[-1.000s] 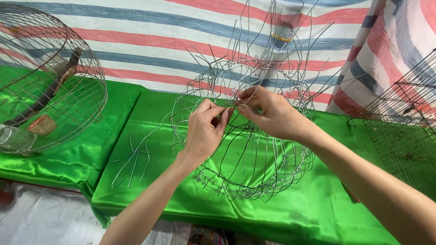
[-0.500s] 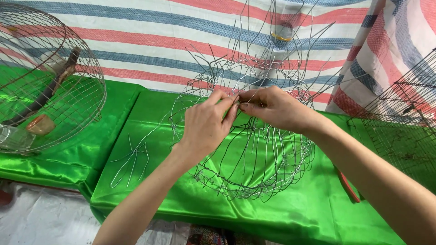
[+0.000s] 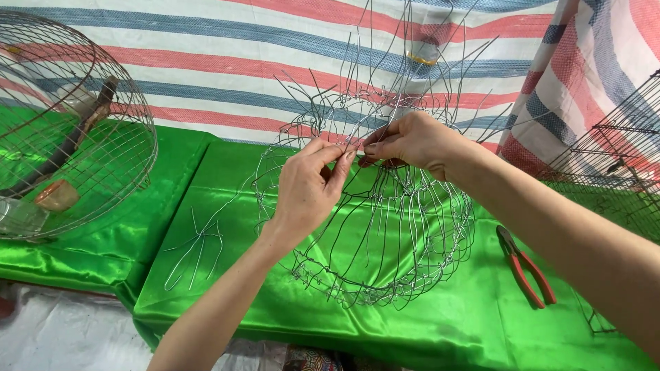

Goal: The person is assembling a wire cage by manually twisting thin metal wires to secure the frame and using pliers to assist in the process.

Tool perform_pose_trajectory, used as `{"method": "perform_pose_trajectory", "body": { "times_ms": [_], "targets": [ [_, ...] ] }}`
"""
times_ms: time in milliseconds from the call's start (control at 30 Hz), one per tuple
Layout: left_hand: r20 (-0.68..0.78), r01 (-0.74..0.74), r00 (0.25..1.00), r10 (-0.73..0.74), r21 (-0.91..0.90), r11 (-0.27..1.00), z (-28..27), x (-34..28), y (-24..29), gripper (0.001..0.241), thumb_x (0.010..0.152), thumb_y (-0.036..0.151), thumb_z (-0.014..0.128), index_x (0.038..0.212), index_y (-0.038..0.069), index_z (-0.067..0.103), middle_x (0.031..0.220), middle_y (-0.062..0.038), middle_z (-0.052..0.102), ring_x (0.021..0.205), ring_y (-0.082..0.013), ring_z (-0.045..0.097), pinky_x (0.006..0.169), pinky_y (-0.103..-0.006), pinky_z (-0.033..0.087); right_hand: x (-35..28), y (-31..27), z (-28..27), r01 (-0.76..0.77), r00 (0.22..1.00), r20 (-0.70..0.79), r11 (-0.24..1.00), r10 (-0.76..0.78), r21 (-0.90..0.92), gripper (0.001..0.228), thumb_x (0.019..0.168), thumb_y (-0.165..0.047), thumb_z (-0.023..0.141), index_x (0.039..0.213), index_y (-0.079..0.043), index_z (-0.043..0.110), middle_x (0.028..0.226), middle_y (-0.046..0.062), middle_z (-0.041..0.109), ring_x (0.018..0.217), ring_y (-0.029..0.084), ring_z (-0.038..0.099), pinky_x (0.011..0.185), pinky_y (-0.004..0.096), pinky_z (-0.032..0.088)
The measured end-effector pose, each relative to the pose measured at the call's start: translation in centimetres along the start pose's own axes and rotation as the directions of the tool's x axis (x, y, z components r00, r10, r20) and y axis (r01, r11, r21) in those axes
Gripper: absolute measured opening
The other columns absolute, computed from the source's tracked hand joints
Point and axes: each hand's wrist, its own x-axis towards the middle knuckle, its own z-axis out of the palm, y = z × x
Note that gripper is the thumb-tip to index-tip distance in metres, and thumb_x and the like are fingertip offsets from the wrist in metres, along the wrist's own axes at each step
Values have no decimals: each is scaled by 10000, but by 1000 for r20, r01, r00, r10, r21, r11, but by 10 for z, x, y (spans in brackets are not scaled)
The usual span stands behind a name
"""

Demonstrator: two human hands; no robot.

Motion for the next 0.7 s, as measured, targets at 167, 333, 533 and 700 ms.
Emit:
{"method": "perform_pose_trajectory", "body": {
  "times_ms": [167, 333, 533, 700],
  "targets": [
    [11, 5, 1000, -5, 22, 1000, 1, 0, -1, 171, 1010, 192, 639, 970, 110, 784, 834, -7, 689, 502, -148, 650, 471, -280, 493, -18, -18, 1, -28, 999, -21, 999, 27, -47, 306, 851, -100, 822, 1134, -14, 745, 993, 175, 784, 964, 232, 744, 814, 273, 596],
    [41, -1, 999, -8, 216, 976, -5, 8, 17, 75, 923, 177, 711, 944, 140, 773, 873, 7, 680, 572, -201, 683, 505, -365, 535, -9, -9, 4, -20, 1000, -12, 1000, 20, -18, 355, 847, -42, 801, 1183, 29, 710, 1047, 207, 767, 1017, 255, 727, 820, 287, 601],
    [33, -76, 997, 68, 517, 852, 13, 24, 2, 167, 835, 284, 743, 790, 208, 600, 800, 24, 556, 790, -265, 674, 627, -410, 530, -10, -6, 5, 30, 1000, -6, 999, -30, 18, 333, 835, -33, 806, 1139, 56, 705, 958, 203, 766, 934, 238, 739, 768, 254, 616],
    [153, 147, 947, -282, 573, 806, 9, 41, 21, 225, 909, 359, 715, 869, 200, 561, 763, -11, 695, 793, -337, 736, 737, -524, 533, -17, -12, 5, 47, 999, -5, 999, -47, 26, 326, 827, -38, 823, 1120, 55, 716, 932, 212, 774, 905, 253, 761, 758, 259, 625]
  ]
}}
